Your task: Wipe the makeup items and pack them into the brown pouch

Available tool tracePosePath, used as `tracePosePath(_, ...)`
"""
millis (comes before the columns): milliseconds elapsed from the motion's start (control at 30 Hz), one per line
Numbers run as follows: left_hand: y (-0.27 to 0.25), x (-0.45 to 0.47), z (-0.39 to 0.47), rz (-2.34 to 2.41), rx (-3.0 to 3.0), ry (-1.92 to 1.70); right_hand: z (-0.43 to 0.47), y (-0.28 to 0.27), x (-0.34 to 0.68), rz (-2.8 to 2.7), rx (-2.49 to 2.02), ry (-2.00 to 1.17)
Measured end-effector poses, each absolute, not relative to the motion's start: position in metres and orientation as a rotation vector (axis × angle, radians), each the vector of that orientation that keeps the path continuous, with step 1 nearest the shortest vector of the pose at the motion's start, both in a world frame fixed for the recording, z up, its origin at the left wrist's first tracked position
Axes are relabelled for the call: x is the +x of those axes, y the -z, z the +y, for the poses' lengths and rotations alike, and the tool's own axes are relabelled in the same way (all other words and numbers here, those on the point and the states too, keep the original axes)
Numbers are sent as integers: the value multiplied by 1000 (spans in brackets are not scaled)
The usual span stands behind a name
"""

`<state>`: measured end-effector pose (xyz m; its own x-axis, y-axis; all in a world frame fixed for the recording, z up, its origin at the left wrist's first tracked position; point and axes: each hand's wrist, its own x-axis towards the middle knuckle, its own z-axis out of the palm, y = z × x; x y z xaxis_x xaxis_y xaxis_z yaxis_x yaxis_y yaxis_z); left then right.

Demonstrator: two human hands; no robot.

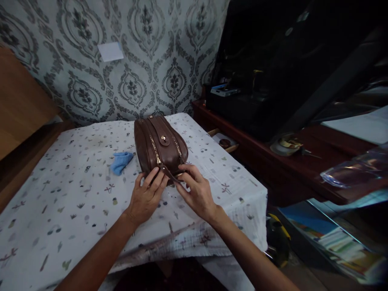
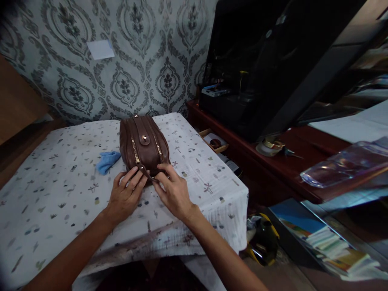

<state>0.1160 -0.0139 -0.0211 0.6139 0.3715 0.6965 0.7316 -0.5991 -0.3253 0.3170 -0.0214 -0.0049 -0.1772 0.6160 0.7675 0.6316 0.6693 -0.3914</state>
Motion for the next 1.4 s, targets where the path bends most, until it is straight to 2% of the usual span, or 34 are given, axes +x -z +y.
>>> tracePosePath(300, 20, 117, -14, -891, -2225, 751, -11, -1, 319, -1593, -868, 241)
tracePosePath(500, 21, 117, -14, -887, -2234, 769, -8, -4, 320, -1701, -664, -10)
tracePosePath(633, 20, 118, -14, -893, -2224, 747, -9, 3, 322, -1687, -713, -113)
tracePosePath(1033, 19, 118, -15, -879, -2237, 760, -19, 23, 319, -1687, -829, -107)
tracePosePath(1400, 21, 115, -13, -847, -2252, 802, -24, -13, 301, -1853, -715, 23)
